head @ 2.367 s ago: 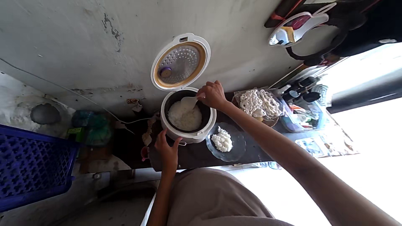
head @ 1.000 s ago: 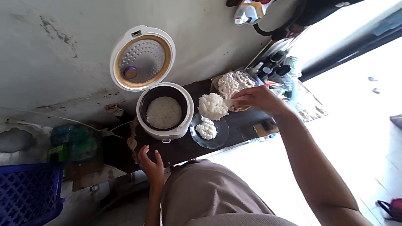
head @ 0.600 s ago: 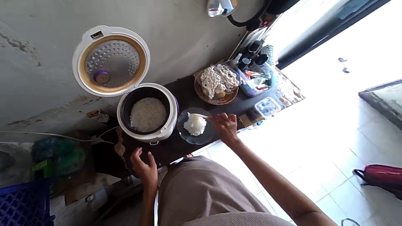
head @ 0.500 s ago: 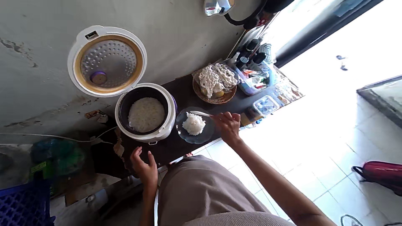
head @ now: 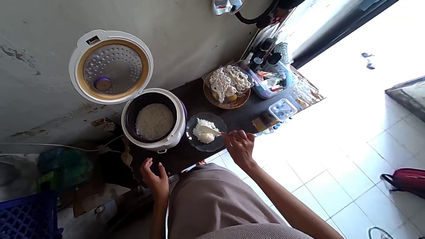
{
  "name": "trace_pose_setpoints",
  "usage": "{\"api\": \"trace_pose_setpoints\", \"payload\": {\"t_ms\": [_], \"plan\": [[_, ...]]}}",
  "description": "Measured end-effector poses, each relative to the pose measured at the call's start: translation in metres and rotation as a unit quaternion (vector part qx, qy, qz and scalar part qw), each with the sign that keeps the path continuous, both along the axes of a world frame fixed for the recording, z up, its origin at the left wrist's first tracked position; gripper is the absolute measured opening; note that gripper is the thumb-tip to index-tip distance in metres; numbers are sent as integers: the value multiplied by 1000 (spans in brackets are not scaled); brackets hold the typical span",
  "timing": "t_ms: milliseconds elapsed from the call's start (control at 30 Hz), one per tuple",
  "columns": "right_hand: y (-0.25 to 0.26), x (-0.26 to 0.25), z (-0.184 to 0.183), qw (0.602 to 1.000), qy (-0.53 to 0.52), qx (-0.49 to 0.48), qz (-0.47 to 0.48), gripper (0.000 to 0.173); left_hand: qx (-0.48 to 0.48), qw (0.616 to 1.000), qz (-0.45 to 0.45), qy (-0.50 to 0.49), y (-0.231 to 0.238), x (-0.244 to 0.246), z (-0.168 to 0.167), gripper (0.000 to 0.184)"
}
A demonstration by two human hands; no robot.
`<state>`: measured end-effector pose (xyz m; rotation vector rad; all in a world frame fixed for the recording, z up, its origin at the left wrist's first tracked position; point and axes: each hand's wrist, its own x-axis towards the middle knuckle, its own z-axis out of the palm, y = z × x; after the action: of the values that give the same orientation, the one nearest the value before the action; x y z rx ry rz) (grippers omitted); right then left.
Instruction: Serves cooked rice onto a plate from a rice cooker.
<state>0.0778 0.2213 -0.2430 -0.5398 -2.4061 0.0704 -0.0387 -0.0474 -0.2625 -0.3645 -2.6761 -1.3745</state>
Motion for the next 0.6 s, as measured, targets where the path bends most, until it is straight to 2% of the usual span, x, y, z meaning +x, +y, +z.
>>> {"api": "trace_pose_setpoints", "payload": {"t_ms": [167, 267, 467, 600], "plan": [[1, 12, -14, 999, -13, -26, 22, 16, -3, 1000, 5, 0, -1, -1, -2, 45], [11, 13, -18, 999, -33, -37, 3, 15, -1, 1000, 6, -1, -1, -1, -1, 44], [8, -10, 7, 999, 1, -9, -50, 14, -3, 1000, 3, 6, -2, -1, -4, 44], [11, -26, -11, 1000, -15, -10, -25, 13, -3, 1000, -6, 0, -1, 0, -4, 44]]}}
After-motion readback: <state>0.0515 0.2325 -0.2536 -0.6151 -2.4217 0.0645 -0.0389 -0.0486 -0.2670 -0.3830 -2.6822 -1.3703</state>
